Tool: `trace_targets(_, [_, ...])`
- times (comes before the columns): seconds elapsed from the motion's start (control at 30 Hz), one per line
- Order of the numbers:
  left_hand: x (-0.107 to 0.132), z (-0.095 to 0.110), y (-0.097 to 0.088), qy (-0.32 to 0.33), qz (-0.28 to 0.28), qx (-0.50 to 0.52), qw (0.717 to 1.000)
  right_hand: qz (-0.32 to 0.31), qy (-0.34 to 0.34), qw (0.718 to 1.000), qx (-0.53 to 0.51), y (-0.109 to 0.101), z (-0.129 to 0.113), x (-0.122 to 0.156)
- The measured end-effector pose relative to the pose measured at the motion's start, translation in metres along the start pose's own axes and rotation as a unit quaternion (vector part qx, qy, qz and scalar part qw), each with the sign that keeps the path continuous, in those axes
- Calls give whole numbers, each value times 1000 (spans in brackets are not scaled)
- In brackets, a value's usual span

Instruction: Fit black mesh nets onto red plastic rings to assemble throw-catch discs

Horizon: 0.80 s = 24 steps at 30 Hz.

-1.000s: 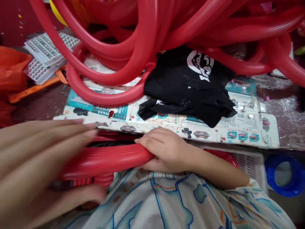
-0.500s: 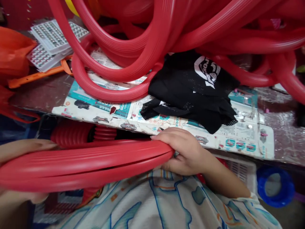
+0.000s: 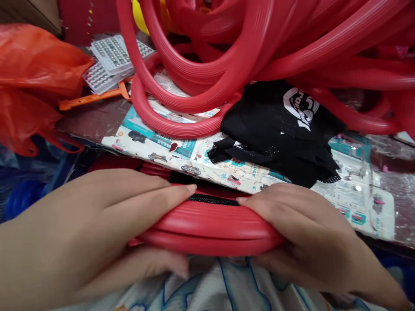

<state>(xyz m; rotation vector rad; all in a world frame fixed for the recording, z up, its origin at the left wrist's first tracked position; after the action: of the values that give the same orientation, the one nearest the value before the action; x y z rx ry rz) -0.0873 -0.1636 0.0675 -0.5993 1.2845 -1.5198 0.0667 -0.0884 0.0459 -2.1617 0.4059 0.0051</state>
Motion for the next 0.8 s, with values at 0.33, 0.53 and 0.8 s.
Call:
trace_targets(0.33, [-8, 23, 16, 81, 26, -37, 996, -85, -72, 990, 90, 1, -27, -17])
trace_targets(0.53, [-13, 16, 21, 103, 17, -41, 994, -32, -85, 992, 85, 4, -23, -25])
trace_targets(0.8, [17, -6, 18, 75, 29, -22, 997, -12, 11, 1000, 9, 7, 14, 7])
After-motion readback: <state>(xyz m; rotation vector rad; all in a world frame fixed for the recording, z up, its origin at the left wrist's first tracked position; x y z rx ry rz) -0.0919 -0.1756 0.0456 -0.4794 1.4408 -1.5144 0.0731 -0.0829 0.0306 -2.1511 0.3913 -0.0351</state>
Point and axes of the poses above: each hand's wrist, its own x-axis away from the middle knuckle, its own y-axis out of the palm, z = x × y, the point moved 8 cm from there along -x, towards the middle knuckle, and after that the axes turned 2 degrees about z, right-handed, at the moved point
